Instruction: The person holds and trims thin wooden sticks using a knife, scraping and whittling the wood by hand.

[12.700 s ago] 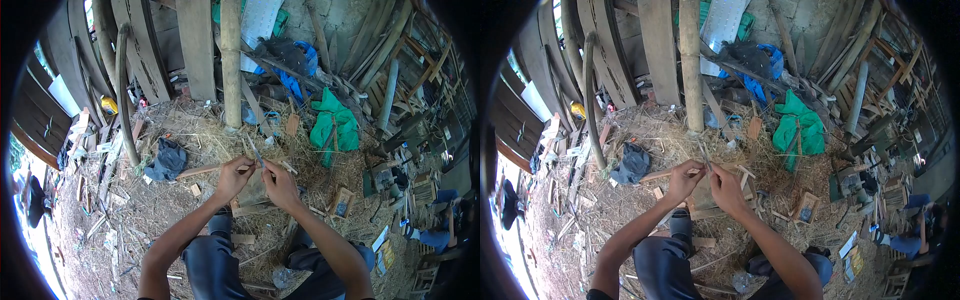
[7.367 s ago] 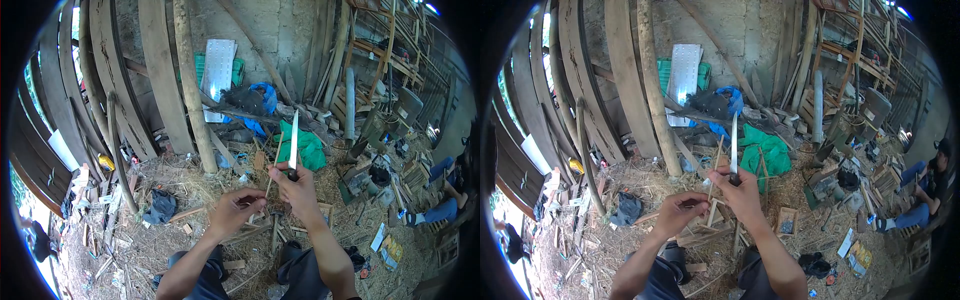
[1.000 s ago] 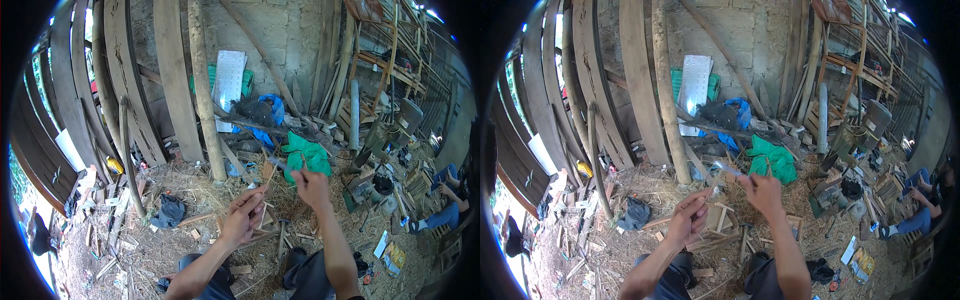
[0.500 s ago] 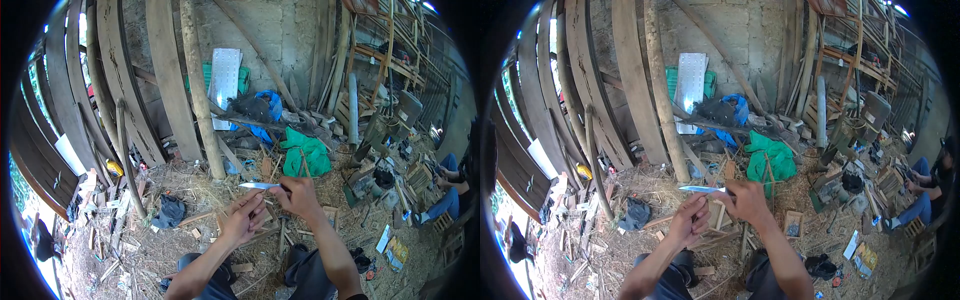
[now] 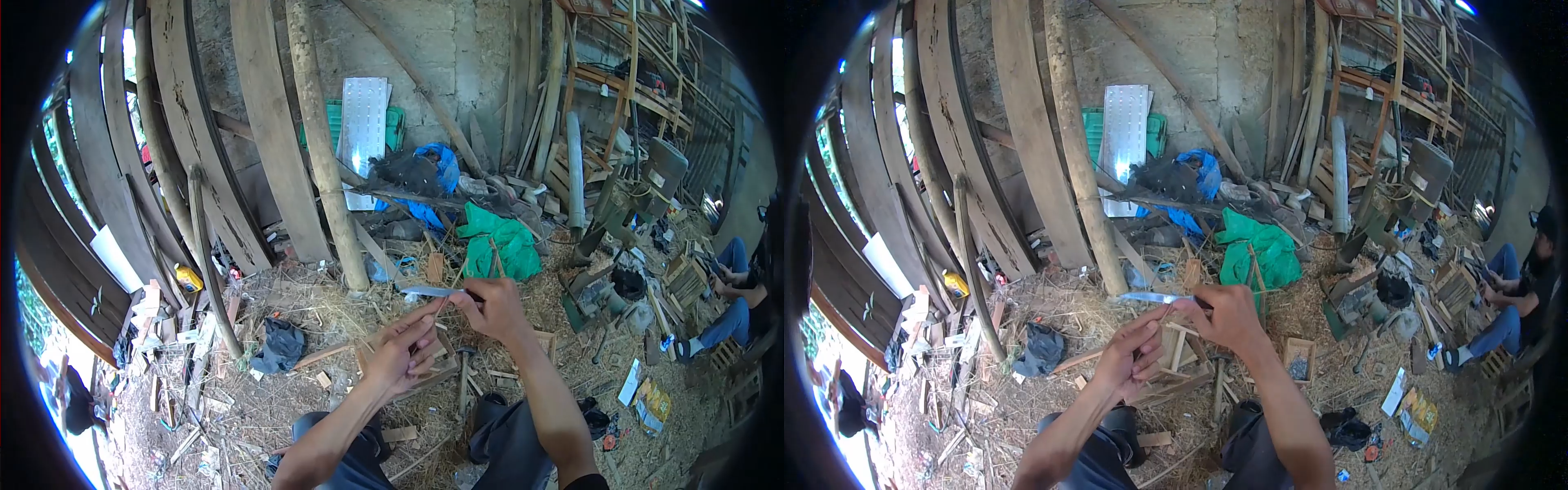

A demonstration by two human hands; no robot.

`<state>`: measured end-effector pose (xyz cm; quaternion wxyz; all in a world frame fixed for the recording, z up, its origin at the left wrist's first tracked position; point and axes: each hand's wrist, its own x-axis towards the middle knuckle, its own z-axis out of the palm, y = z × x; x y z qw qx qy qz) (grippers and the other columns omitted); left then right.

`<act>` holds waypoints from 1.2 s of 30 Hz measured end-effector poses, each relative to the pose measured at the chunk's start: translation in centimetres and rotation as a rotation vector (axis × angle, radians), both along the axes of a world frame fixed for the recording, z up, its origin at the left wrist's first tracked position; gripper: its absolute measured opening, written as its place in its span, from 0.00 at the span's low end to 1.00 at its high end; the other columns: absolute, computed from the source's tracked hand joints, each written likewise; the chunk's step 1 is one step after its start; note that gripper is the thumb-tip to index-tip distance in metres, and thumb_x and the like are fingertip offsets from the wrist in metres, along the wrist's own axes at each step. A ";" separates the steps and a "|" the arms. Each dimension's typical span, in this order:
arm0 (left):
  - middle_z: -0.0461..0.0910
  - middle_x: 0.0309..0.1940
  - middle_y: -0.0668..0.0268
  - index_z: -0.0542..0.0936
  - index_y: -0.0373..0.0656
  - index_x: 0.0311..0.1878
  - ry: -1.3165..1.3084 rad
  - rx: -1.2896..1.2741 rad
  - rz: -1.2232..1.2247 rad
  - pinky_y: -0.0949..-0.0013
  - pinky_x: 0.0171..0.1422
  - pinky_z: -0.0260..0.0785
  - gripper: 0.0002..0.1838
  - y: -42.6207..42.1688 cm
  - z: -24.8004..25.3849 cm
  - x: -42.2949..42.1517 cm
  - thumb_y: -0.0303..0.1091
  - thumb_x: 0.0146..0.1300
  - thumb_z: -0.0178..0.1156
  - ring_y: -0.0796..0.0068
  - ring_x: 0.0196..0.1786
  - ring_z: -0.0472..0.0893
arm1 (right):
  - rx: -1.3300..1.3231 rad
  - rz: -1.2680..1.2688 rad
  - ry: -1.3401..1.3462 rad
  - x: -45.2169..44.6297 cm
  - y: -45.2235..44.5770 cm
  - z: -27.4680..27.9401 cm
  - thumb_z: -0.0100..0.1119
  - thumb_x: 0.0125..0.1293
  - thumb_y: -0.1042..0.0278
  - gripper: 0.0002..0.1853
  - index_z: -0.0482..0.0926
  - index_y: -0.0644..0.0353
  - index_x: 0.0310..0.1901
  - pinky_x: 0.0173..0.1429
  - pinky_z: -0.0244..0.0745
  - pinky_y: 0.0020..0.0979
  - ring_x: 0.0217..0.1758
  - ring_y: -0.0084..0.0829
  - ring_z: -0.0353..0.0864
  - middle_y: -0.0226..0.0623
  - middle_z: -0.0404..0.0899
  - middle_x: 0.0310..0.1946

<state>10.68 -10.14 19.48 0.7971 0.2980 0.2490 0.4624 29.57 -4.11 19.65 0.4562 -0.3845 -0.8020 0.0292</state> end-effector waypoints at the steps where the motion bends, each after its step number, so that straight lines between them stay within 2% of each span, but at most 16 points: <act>1: 0.59 0.24 0.74 0.66 0.46 0.67 -0.009 -0.021 0.011 0.82 0.16 0.48 0.22 0.4 -0.3 0.0 0.33 0.70 0.50 0.88 0.17 0.55 | -0.045 -0.021 -0.043 0.2 0.3 0.0 0.62 0.60 0.50 0.21 0.77 0.62 0.21 0.24 0.68 0.39 0.19 0.45 0.76 0.42 0.74 0.16; 5: 0.59 0.23 0.75 0.66 0.46 0.67 -0.050 -0.028 0.009 0.83 0.16 0.48 0.22 0.6 -0.2 0.0 0.33 0.70 0.50 0.88 0.17 0.55 | 0.068 -0.063 -0.013 0.5 1.3 -0.7 0.61 0.60 0.50 0.21 0.78 0.61 0.22 0.24 0.68 0.39 0.19 0.45 0.76 0.42 0.74 0.14; 7: 0.59 0.23 0.75 0.66 0.45 0.67 -0.028 -0.016 0.011 0.83 0.16 0.48 0.22 0.5 -0.1 -0.1 0.33 0.71 0.49 0.88 0.17 0.55 | -0.075 -0.188 -0.074 1.8 2.0 -0.4 0.60 0.62 0.51 0.20 0.79 0.60 0.23 0.23 0.68 0.39 0.18 0.43 0.76 0.41 0.73 0.13; 11: 0.58 0.23 0.75 0.67 0.44 0.66 0.060 0.032 0.063 0.83 0.16 0.48 0.21 0.4 -0.2 -0.1 0.34 0.71 0.49 0.88 0.17 0.55 | -0.009 -0.176 -0.054 1.4 1.5 -0.2 0.59 0.63 0.53 0.19 0.79 0.60 0.22 0.22 0.67 0.37 0.16 0.42 0.75 0.41 0.72 0.11; 13: 0.58 0.23 0.75 0.67 0.44 0.66 0.047 0.030 0.049 0.83 0.16 0.48 0.21 0.5 0.1 -0.1 0.34 0.71 0.49 0.88 0.17 0.55 | -0.087 -0.136 0.057 1.2 1.3 0.1 0.54 0.67 0.52 0.24 0.73 0.63 0.20 0.20 0.60 0.38 0.13 0.45 0.68 0.43 0.67 0.10; 16: 0.59 0.23 0.75 0.67 0.44 0.66 0.039 0.050 0.019 0.83 0.16 0.48 0.21 0.3 -0.2 -0.4 0.34 0.71 0.49 0.88 0.18 0.55 | -0.049 -0.105 0.081 1.4 1.5 -0.2 0.54 0.67 0.51 0.24 0.73 0.63 0.20 0.21 0.60 0.38 0.13 0.45 0.68 0.43 0.65 0.09; 20: 0.59 0.24 0.75 0.67 0.43 0.66 0.080 0.078 0.072 0.83 0.17 0.48 0.21 0.4 0.0 0.0 0.34 0.71 0.49 0.88 0.17 0.55 | -0.034 -0.072 0.054 0.3 0.6 -0.4 0.54 0.67 0.51 0.25 0.72 0.63 0.19 0.21 0.60 0.39 0.13 0.45 0.69 0.43 0.65 0.09; 22: 0.60 0.24 0.75 0.67 0.43 0.66 0.102 0.085 0.087 0.83 0.17 0.48 0.21 0.8 -0.3 0.1 0.34 0.71 0.49 0.88 0.17 0.55 | -0.080 -0.170 -0.039 0.6 1.3 -0.5 0.60 0.62 0.51 0.21 0.78 0.60 0.21 0.20 0.67 0.38 0.15 0.43 0.75 0.42 0.72 0.11; 24: 0.60 0.24 0.74 0.67 0.43 0.66 0.112 0.101 0.112 0.82 0.17 0.48 0.21 0.9 -0.5 0.1 0.34 0.71 0.50 0.88 0.17 0.56 | -0.071 -0.150 -0.059 0.3 0.8 -0.2 0.60 0.62 0.51 0.21 0.77 0.59 0.20 0.21 0.67 0.39 0.15 0.44 0.76 0.42 0.72 0.11; 27: 0.60 0.23 0.75 0.69 0.44 0.64 0.244 0.163 0.164 0.83 0.18 0.50 0.20 0.9 -1.1 0.1 0.35 0.71 0.49 0.89 0.17 0.57 | 0.015 -0.066 -0.109 -1.0 -0.5 -0.4 0.58 0.63 0.50 0.21 0.77 0.60 0.22 0.22 0.66 0.39 0.16 0.45 0.74 0.43 0.70 0.11; 29: 0.61 0.23 0.74 0.71 0.43 0.62 0.442 0.348 0.252 0.81 0.18 0.51 0.18 1.3 -2.2 -0.2 0.35 0.72 0.49 0.89 0.17 0.56 | 0.094 0.010 -0.106 -1.1 -0.2 -1.1 0.58 0.64 0.49 0.22 0.78 0.61 0.23 0.22 0.65 0.38 0.16 0.45 0.73 0.43 0.71 0.12; 33: 0.62 0.22 0.74 0.72 0.41 0.61 0.457 0.470 0.293 0.81 0.19 0.52 0.17 0.5 -1.1 -0.1 0.35 0.72 0.49 0.89 0.17 0.56 | -0.093 -0.167 -0.093 0.8 0.6 0.4 0.58 0.64 0.51 0.23 0.77 0.61 0.20 0.22 0.64 0.39 0.15 0.46 0.72 0.43 0.71 0.12; 34: 0.62 0.22 0.74 0.72 0.41 0.61 0.452 0.471 0.297 0.81 0.19 0.52 0.17 0.6 -1.3 -0.1 0.35 0.72 0.49 0.89 0.17 0.56 | -0.089 -0.165 -0.098 0.3 0.2 0.4 0.58 0.64 0.51 0.23 0.77 0.61 0.20 0.22 0.64 0.39 0.15 0.46 0.72 0.43 0.71 0.12; 36: 0.62 0.22 0.74 0.72 0.40 0.60 0.425 0.409 0.257 0.81 0.18 0.52 0.17 0.7 -1.5 -0.1 0.35 0.72 0.49 0.89 0.16 0.57 | -0.006 0.044 -0.077 -0.9 -0.8 -0.1 0.57 0.65 0.51 0.23 0.76 0.62 0.19 0.21 0.63 0.39 0.14 0.46 0.71 0.43 0.70 0.11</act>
